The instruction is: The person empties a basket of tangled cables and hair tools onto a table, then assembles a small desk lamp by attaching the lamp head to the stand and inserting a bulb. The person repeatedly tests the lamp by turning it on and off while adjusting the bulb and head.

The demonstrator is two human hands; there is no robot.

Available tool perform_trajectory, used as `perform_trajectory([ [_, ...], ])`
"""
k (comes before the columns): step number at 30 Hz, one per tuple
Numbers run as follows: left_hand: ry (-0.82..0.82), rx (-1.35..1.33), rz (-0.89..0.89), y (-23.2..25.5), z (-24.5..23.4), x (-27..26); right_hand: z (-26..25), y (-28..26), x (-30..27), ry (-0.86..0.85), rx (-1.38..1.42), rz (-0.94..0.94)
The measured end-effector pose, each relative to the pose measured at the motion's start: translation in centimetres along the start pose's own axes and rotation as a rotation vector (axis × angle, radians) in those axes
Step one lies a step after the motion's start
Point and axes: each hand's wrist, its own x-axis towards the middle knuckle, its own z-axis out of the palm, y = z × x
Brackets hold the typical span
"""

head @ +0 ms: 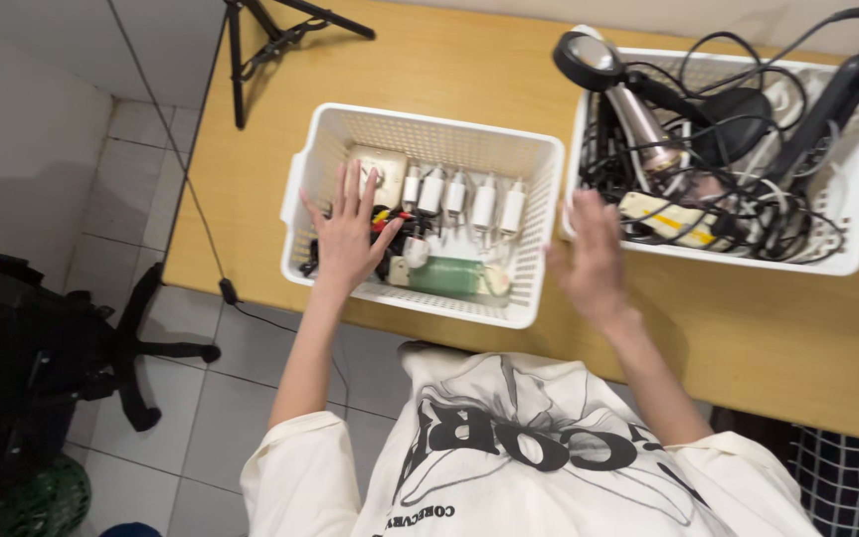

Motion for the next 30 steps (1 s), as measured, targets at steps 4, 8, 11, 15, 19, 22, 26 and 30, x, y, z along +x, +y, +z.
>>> perform_trajectory([
  [4, -0.062, -0.085, 0.110, -4.5, -2.0, -2.4, 4.6, -5.6, -0.7, -0.355, -0.149, -0.081],
  [8, -0.073, -0.158, 0.261, -5.8, -2.4, -3.5, 6.5, -8.0, -1.4, -0.350, -0.206, -0.063],
  [11, -0.053, -0.195, 0.309, -6.3, -2.3, -2.9, 7.1, -8.0, -0.9, -0.322, -0.174, -0.005],
  [15, -0.040, -0.251, 0.269, -7.0, -1.5, -0.6, 8.1, -6.9, 0.5, -0.312, -0.151, 0.048],
  [19, -0.004, -0.263, 0.248, -7.8, -0.5, 2.4, 8.9, -5.1, 3.5, -0.289, -0.152, 0.077],
  [22, 0.032, -0.255, 0.221, -8.5, 0.4, 5.5, 9.6, -3.8, 6.3, -0.256, -0.142, 0.098],
  [26, 0.058, -0.248, 0.218, -9.1, 1.4, 9.1, 10.0, -2.3, 9.8, -0.257, -0.120, 0.142],
  [30, 0.085, -0.276, 0.218, -9.3, 2.3, 12.5, 10.1, -0.3, 13.4, -0.303, -0.113, 0.186],
])
